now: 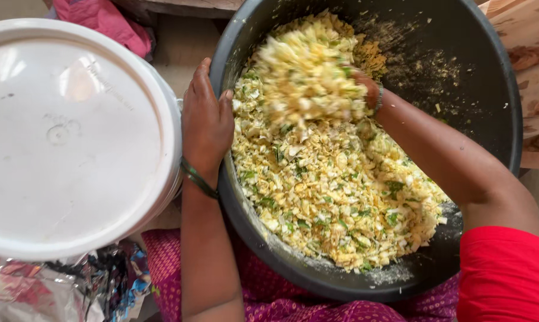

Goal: The person sits on the floor and mixes chopped vegetables with yellow flour in a large basin by hand. They scoop flour from a bucket, sprinkle it over the vegetables, knead and turn the mixture, pour water from a blue container, and continue mixing by hand.

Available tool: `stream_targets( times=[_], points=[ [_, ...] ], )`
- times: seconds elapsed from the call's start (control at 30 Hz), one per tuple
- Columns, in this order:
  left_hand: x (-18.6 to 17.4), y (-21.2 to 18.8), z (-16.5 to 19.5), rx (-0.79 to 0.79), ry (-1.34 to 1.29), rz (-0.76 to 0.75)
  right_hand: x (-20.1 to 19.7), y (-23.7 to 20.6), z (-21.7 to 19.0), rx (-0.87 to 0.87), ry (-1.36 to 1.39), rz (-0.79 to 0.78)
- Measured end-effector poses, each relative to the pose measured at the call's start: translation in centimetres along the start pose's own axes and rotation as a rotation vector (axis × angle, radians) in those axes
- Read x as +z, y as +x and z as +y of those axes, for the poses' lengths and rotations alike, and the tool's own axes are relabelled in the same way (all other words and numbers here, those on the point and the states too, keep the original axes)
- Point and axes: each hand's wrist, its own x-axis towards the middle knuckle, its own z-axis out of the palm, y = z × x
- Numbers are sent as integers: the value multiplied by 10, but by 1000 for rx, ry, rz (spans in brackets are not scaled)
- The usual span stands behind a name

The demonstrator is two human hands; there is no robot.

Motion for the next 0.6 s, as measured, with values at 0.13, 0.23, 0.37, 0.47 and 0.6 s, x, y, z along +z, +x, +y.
stream_targets(
  times=[0.13,0.23,0.37,0.47,0.6],
  points=[
    [3,4,0,-44,-41,35,48,-35,-20,-137,-322,-41],
    [1,3,2,-68,-87,44,98,-84,-18,-314,-756,10],
    [-5,8,9,-205,-153,-7,139,-172,11,-202,-1484,-122],
    [-5,5,7,-199,-134,-12,126,-219,43,-176,-1642,-221],
    [4,0,-10,-34,-48,42,63,-219,91,-219,-1635,-27]
  ],
)
